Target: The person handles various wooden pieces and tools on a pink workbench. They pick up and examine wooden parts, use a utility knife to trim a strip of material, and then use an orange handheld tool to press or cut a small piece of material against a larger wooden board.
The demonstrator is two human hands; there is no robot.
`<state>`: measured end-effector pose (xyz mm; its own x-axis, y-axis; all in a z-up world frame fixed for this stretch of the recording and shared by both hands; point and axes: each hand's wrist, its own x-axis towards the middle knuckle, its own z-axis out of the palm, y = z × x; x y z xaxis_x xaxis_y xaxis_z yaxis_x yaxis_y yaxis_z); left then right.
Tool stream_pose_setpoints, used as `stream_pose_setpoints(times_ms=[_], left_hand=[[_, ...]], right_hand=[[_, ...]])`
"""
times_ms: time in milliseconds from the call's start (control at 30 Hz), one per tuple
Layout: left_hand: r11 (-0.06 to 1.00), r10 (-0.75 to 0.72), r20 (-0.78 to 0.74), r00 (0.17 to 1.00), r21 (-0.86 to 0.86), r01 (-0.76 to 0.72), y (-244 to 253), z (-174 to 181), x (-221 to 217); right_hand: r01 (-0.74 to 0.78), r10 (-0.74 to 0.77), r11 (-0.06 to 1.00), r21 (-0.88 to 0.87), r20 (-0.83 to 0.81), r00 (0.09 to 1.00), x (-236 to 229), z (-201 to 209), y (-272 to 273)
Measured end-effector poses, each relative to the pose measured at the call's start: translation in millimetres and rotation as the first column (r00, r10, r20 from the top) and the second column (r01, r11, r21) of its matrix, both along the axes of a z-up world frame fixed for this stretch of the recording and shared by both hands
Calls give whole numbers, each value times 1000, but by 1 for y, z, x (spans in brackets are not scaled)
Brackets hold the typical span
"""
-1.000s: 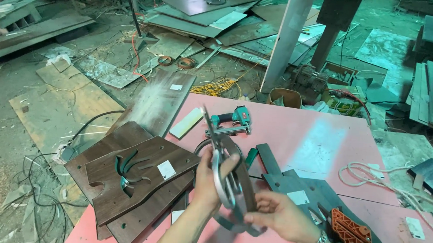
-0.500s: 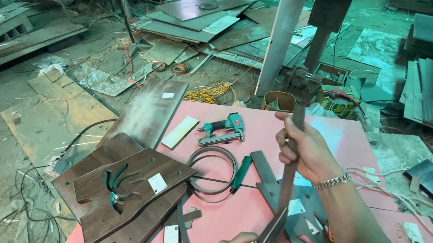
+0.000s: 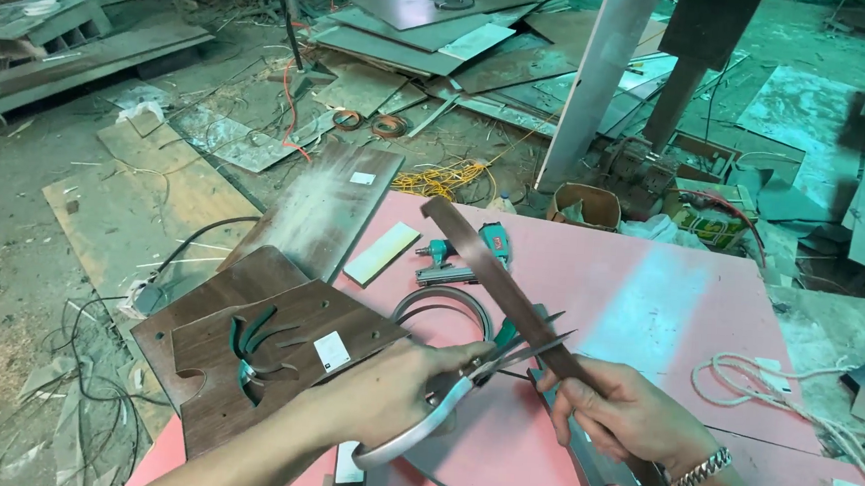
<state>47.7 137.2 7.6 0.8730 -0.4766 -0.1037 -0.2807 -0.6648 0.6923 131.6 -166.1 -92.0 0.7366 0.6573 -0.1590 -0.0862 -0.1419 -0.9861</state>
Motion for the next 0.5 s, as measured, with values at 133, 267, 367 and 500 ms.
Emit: stream_pose_setpoints(times_ms=[133, 267, 367, 500], left_hand=[[993, -48, 179, 983, -102, 67, 8, 5, 7], [996, 6, 102, 995, -88, 3, 12, 15, 8], [994, 17, 182, 983, -111, 4, 17, 12, 10], [997, 2, 204, 979, -79, 15, 19, 3, 13]], right_hand=[[61, -73, 994, -94, -138, 988, -6, -10, -10], [94, -116, 988, -124, -183, 976, -7, -18, -16], [77, -108, 986, -148, -208, 972, -7, -26, -18], [118, -157, 977, -179, -224, 962, -6, -27, -15]])
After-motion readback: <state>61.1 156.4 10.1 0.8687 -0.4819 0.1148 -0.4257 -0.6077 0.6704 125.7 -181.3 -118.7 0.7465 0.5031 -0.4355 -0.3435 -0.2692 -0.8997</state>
